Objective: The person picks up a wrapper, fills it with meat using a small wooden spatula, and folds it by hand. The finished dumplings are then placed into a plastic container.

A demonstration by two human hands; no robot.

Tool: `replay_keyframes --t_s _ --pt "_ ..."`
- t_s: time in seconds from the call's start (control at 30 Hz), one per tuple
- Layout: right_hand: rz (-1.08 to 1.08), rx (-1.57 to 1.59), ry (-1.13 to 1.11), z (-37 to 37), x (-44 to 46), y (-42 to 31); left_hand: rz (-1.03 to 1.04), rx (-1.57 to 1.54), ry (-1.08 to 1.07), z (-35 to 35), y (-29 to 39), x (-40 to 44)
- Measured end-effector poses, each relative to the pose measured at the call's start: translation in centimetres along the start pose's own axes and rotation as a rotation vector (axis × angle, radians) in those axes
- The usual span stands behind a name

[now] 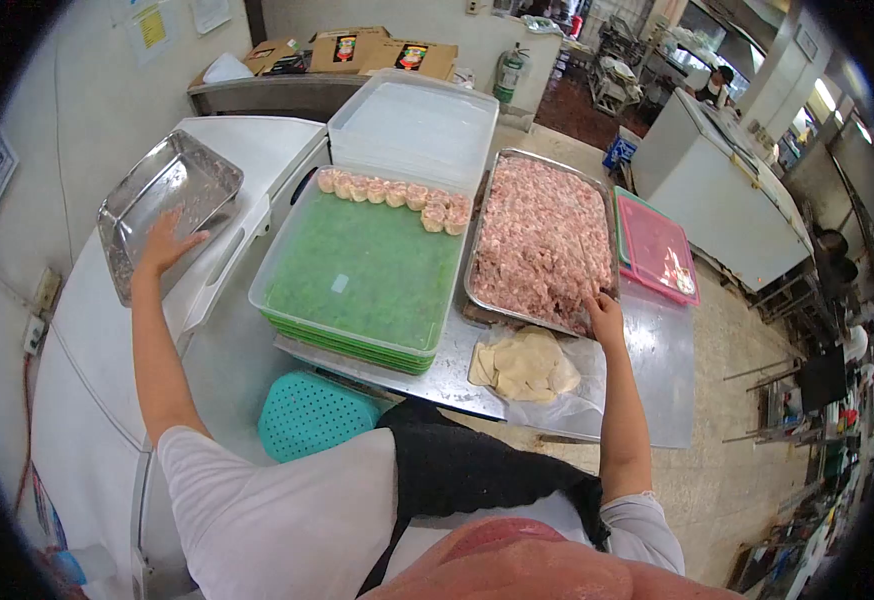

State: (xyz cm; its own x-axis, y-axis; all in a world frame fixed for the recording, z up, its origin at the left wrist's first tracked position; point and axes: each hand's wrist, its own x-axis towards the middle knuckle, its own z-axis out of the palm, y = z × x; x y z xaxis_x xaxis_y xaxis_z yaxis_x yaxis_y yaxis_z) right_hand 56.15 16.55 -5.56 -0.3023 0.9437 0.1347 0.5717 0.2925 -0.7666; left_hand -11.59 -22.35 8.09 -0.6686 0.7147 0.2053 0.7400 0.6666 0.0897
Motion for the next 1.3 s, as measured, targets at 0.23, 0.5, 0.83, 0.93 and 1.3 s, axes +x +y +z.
replay_keyframes --t_s 0.23,0.5,0.83,0.93,1.3 --pt "0.014 0.005 -0.071 0.1 0.0 -1.0 -0.068 -0.052 0.034 -0.1 -5.1 -5.9" --pt "-0.071 0.015 -0.062 0.8 0.8 1.3 -0.079 -0.219 0.061 0.7 -4.1 -6.2" --pt "0.001 -0.071 0.058 0.6 -0.4 -0.8 -0.077 0.048 0.352 3.4 1.7 -3.0" --pt "-0.003 -0.090 0.129 0.3 -1.2 -2.5 -0.044 0.175 0.492 5.3 2.8 0.7" --pt "0.116 -0.112 0.180 -0.1 -2.2 -2.6 0.048 -0.053 0.418 7.6 2.5 14.9"
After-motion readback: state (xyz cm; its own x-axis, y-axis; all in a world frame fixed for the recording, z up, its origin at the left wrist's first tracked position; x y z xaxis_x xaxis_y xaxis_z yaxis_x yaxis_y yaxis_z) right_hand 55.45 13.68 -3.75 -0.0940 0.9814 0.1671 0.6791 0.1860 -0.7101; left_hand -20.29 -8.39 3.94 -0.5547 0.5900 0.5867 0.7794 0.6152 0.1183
